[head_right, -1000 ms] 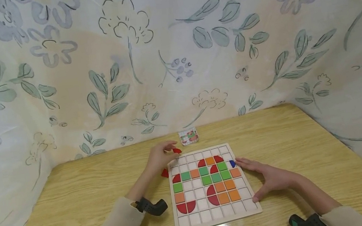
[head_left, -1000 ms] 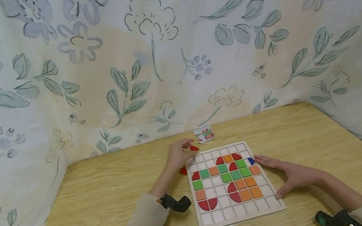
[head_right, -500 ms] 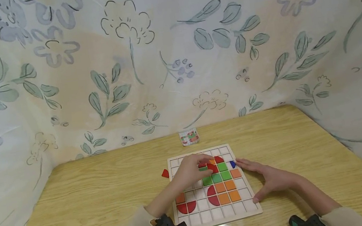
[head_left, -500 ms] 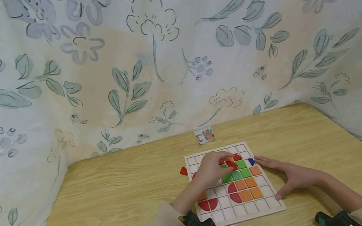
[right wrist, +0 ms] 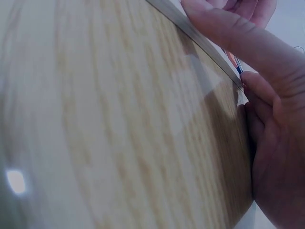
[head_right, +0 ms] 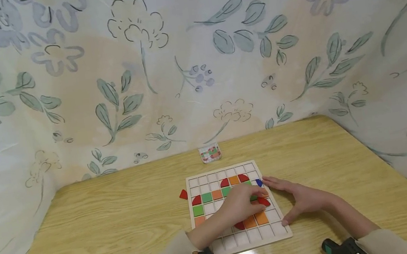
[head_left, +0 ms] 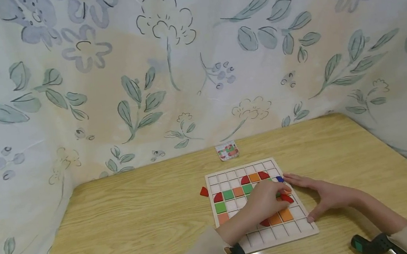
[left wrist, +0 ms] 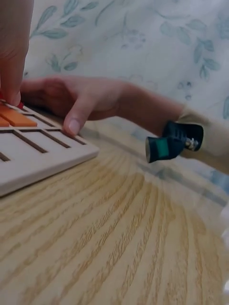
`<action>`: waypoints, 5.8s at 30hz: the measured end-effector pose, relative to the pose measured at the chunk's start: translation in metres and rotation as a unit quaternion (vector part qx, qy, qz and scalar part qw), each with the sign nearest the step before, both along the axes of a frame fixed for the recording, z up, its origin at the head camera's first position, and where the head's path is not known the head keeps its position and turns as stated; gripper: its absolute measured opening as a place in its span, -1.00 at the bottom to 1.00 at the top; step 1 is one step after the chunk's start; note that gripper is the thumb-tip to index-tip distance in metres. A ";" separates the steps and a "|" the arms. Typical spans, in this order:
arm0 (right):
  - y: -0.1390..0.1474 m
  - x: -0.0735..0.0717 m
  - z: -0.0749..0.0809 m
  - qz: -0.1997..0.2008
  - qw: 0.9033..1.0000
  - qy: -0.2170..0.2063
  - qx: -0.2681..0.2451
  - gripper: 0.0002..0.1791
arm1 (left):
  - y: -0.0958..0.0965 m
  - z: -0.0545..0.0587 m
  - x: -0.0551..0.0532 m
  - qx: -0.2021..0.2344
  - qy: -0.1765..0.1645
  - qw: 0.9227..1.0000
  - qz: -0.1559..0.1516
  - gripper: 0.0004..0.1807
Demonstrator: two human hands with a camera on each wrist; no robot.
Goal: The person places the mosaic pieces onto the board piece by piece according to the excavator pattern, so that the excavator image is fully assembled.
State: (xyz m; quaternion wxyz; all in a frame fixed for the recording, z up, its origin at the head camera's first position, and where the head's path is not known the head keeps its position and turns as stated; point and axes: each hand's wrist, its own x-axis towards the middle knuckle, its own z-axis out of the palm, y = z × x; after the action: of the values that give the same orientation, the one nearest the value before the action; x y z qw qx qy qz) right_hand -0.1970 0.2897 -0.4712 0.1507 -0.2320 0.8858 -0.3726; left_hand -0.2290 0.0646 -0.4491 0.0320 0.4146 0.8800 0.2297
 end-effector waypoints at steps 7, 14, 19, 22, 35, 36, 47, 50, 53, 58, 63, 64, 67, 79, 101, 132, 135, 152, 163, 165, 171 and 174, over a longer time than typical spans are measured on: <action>0.000 -0.001 0.001 0.000 1.000 -0.010 -0.006 0.16 | 0.006 -0.007 0.001 0.002 0.000 1.000 -0.002 -0.66; 0.001 -0.001 0.000 0.005 1.000 -0.007 -0.003 0.15 | 0.006 -0.008 0.004 0.005 0.003 1.000 -0.016 -0.65; 0.001 -0.001 0.001 0.010 1.000 -0.007 -0.009 0.13 | 0.005 -0.009 0.005 0.001 0.012 1.000 -0.023 -0.66; 0.001 -0.001 0.001 0.014 1.000 -0.007 -0.016 0.13 | 0.004 -0.009 0.005 0.007 0.009 1.000 -0.027 -0.66; 0.000 -0.001 0.001 0.002 1.000 -0.015 -0.020 0.13 | -0.028 -0.004 -0.004 0.135 -0.113 0.984 0.009 -0.67; 0.000 -0.001 0.001 -0.001 1.000 -0.019 -0.018 0.13 | -0.032 -0.003 -0.005 0.143 -0.121 0.982 0.017 -0.67; 0.002 -0.001 -0.002 -0.014 0.999 -0.031 -0.016 0.11 | -0.088 -0.004 -0.018 0.189 -0.152 0.965 0.097 -0.69; 0.003 -0.001 -0.004 -0.012 0.999 -0.033 -0.020 0.12 | -0.106 -0.007 -0.023 0.205 -0.164 0.957 0.121 -0.72; 0.003 -0.001 -0.005 -0.013 0.999 -0.037 -0.023 0.12 | -0.126 -0.009 -0.026 0.218 -0.171 0.948 0.155 -0.75; 0.003 0.000 -0.003 -0.016 0.999 -0.035 -0.017 0.12 | -0.159 -0.015 -0.033 0.219 -0.159 0.940 0.210 -0.63; 0.002 0.001 -0.001 -0.013 0.999 -0.028 -0.016 0.13 | -0.176 -0.022 -0.038 0.199 -0.111 0.953 0.197 -0.66; 0.002 0.001 -0.001 -0.012 0.999 -0.028 -0.018 0.13 | -0.178 -0.023 -0.039 0.193 -0.097 0.957 0.192 -0.69; 0.002 0.000 -0.003 -0.010 0.999 -0.032 -0.023 0.13 | -0.181 -0.027 -0.041 0.176 -0.060 0.965 0.185 -0.73; 0.002 -0.001 -0.003 -0.007 0.999 -0.028 -0.027 0.14 | -0.195 -0.025 -0.037 0.066 0.055 0.959 0.269 -0.65; 0.002 -0.002 -0.004 -0.009 0.999 -0.025 -0.023 0.14 | -0.216 -0.018 -0.031 0.051 -0.050 0.992 0.104 -0.67; 0.002 -0.001 -0.004 -0.002 1.000 -0.023 -0.021 0.13 | -0.207 -0.033 -0.013 0.146 -0.038 0.972 0.181 -0.70; 0.002 -0.001 -0.003 -0.005 1.000 -0.023 -0.019 0.13 | -0.206 -0.033 -0.013 0.150 -0.033 0.970 0.188 -0.70; 0.004 -0.001 -0.005 -0.009 0.999 -0.029 -0.019 0.11 | -0.146 -0.010 0.001 0.134 -0.046 0.971 0.192 -0.67; 0.008 0.000 -0.005 -0.014 1.000 -0.023 -0.016 0.11 | -0.083 -0.004 0.019 0.062 0.095 0.984 0.138 -0.69; 0.007 -0.001 -0.006 -0.013 1.000 -0.021 -0.013 0.11 | -0.070 -0.004 0.023 0.050 0.109 0.985 0.124 -0.70; 0.005 -0.002 -0.006 0.000 1.000 -0.019 -0.020 0.13 | -0.033 -0.004 0.031 -0.010 0.126 0.989 0.075 -0.70; 0.005 -0.002 -0.006 -0.001 1.000 -0.018 -0.016 0.13 | -0.016 -0.004 0.033 -0.023 0.110 0.992 0.056 -0.71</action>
State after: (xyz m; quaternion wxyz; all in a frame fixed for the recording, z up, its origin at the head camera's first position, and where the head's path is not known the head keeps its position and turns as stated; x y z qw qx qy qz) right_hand -0.1991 0.2949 -0.4767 0.1626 -0.2272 0.8769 -0.3911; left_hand -0.1959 0.0485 -0.4533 -0.0687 0.3867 0.9050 0.1635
